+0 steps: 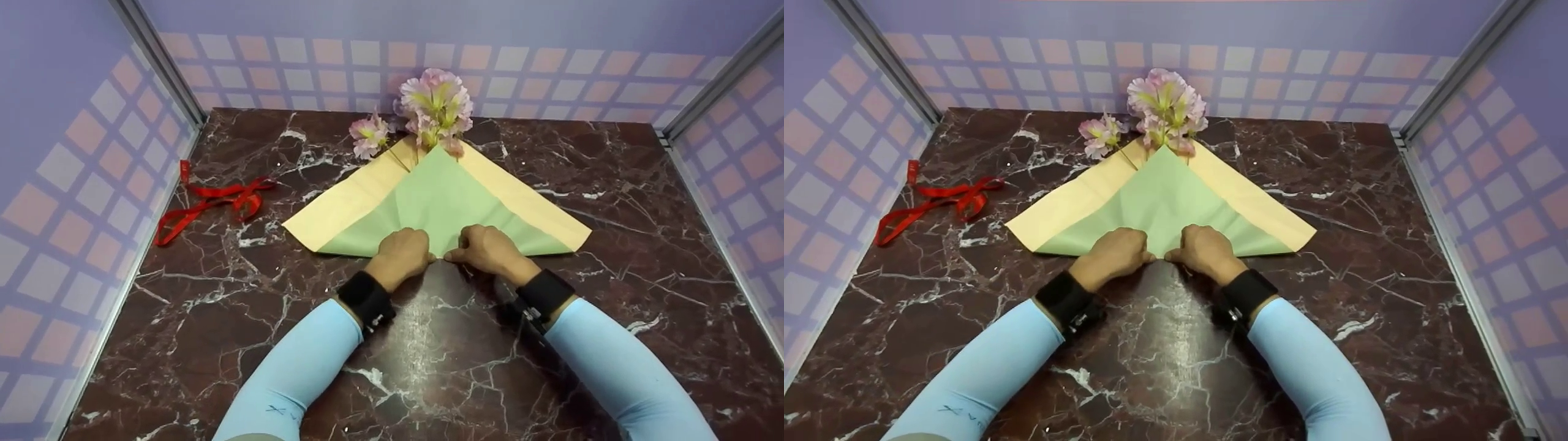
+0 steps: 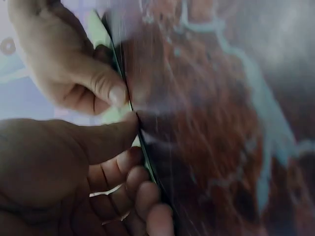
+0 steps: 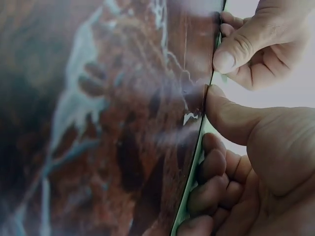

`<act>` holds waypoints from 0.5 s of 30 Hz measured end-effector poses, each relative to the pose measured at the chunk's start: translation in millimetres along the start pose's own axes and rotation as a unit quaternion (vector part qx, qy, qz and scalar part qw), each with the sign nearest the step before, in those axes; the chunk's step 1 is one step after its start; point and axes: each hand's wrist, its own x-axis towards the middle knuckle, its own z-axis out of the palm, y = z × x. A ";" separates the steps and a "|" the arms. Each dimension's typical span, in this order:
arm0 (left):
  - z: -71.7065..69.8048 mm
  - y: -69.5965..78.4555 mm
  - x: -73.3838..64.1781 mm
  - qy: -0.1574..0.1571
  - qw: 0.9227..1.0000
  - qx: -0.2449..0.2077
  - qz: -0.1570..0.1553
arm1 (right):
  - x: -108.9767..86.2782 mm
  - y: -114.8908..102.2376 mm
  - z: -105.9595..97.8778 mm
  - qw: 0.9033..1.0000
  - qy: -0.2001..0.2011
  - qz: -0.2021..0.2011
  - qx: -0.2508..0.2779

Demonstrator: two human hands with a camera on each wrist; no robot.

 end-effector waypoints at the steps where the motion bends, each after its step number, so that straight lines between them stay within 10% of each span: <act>1: -0.2 -3.0 0.7 -0.001 1.000 -0.011 0.000 | -0.6 0.4 -0.4 1.000 0.001 0.009 -0.003; 7: -1.6 -11.1 1.9 -0.006 0.999 -0.034 0.018 | -16.0 26.1 -10.1 0.998 0.019 0.054 -0.023; 15: -2.1 -11.9 1.1 -0.009 0.999 -0.033 0.008 | -65.5 121.5 -52.5 0.991 0.016 0.129 0.013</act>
